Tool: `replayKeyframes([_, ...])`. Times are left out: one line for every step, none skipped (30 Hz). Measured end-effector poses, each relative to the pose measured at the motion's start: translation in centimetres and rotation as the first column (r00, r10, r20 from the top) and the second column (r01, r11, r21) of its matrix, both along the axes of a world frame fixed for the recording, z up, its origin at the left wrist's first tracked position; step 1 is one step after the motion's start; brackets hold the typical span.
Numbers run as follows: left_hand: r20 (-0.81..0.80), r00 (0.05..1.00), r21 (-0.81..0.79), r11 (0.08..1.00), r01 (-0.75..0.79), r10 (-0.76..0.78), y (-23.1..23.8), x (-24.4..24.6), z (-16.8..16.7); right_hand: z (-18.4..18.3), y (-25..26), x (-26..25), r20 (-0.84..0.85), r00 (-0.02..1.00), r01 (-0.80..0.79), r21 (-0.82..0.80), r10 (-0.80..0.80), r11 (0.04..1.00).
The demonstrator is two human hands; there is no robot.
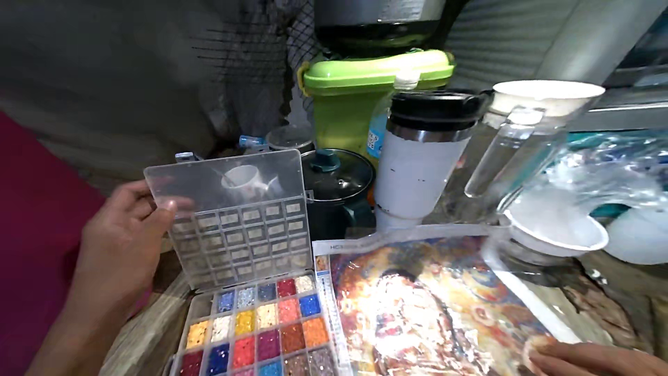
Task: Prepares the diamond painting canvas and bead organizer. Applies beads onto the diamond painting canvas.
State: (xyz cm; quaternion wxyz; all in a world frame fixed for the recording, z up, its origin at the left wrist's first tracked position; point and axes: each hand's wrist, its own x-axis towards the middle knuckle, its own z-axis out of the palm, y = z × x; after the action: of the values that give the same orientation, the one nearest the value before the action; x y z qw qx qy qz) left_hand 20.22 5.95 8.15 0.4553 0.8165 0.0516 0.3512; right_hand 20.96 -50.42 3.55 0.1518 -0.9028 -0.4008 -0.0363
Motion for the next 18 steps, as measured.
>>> replayKeyframes([-0.003, 1.0, -0.007, 1.0, -0.012, 0.012, -0.3, -0.1, -0.2, 0.1, 0.3, 0.1, -0.005, 1.0, -0.003, 0.012, 0.003, 1.0])
replayKeyframes([-0.001, 1.0, -0.004, 1.0, -0.025, 0.025, -0.6, -0.2, -0.3, 0.3, 0.7, 0.0, -0.015, 1.0, 0.002, 0.019, -0.002, 1.0])
replayKeyframes([0.011, 1.0, 0.012, 0.999, -0.029, 0.029, -0.8, -0.2, -0.5, 0.8, 1.4, -0.3, -0.028, 0.999, 0.02, 0.027, -0.02, 0.999])
replayKeyframes([0.025, 0.999, 0.028, 0.999, -0.027, 0.027, -0.8, -0.2, -0.7, 1.5, 2.4, -0.8, -0.041, 0.998, 0.05, 0.032, -0.049, 0.998])
replayKeyframes([0.031, 0.999, 0.04, 0.999, -0.024, 0.023, -0.7, -0.2, -0.9, 1.6, 2.5, -0.9, -0.065, 0.996, 0.068, 0.021, -0.066, 0.997])
replayKeyframes([0.039, 0.999, 0.051, 0.998, -0.021, 0.019, -0.6, -0.2, -0.9, 1.2, 2.1, -0.6, -0.082, 0.995, 0.06, -0.001, -0.06, 0.998])
replayKeyframes([0.043, 0.999, 0.058, 0.998, -0.018, 0.015, -0.5, -0.2, -1.0, 0.7, 1.5, -0.1, -0.096, 0.995, 0.031, -0.027, -0.034, 0.999])
replayKeyframes([0.046, 0.999, 0.071, 0.997, -0.021, 0.017, -0.5, -0.2, -1.1, 0.4, 1.1, 0.3, -0.103, 0.994, 0.017, -0.053, -0.022, 0.998])
replayKeyframes([0.051, 0.999, 0.084, 0.996, -0.017, 0.012, -0.3, -0.2, -1.2, 0.2, 0.9, 0.5, -0.111, 0.994, 0.011, -0.074, -0.019, 0.997])
replayKeyframes([0.057, 0.998, 0.088, 0.996, -0.01, 0.005, -0.2, -0.1, -1.4, 0.3, 0.9, 0.6, -0.12, 0.992, 0.014, -0.089, -0.024, 0.996])
replayKeyframes([0.059, 0.998, 0.074, 0.997, -0.007, 0.002, 0.0, 0.0, -1.6, 0.6, 1.2, 0.5, -0.127, 0.991, 0.021, -0.095, -0.033, 0.995])
replayKeyframes([0.055, 0.998, 0.032, 0.999, -0.005, 0.004, 0.2, 0.1, -1.9, 1.0, 1.6, 0.4, -0.131, 0.991, 0.025, -0.092, -0.037, 0.995])
replayKeyframes([0.052, 0.999, -0.009, 1.0, -0.008, 0.009, 0.3, 0.2, -2.1, 1.4, 2.2, 0.2, -0.133, 0.991, 0.019, -0.082, -0.03, 0.996])
replayKeyframes([0.051, 0.999, -0.038, 0.999, -0.011, 0.013, 0.2, 0.3, -2.1, 1.7, 2.8, -0.1, -0.137, 0.99, 0.003, -0.073, -0.013, 0.997])
replayKeyframes([0.05, 0.998, -0.061, 0.998, -0.021, 0.024, 0.0, 0.1, -2.0, 1.8, 3.6, -0.3, -0.145, 0.989, -0.021, -0.07, 0.011, 0.997])
replayKeyframes([0.03, 0.999, -0.089, 0.995, -0.043, 0.045, -0.4, -0.2, -1.7, 1.8, 4.4, -0.6, -0.151, 0.988, -0.052, -0.061, 0.042, 0.997])
replayKeyframes([0.011, 0.998, -0.112, 0.992, -0.064, 0.065, -0.6, -0.4, -1.6, 1.6, 5.1, -0.8, -0.159, 0.985, -0.08, -0.049, 0.071, 0.996])
replayKeyframes([0.02, 0.998, -0.122, 0.991, -0.062, 0.064, -0.4, -0.2, -1.6, 1.3, 5.7, -1.1, -0.17, 0.981, -0.096, -0.045, 0.088, 0.994])
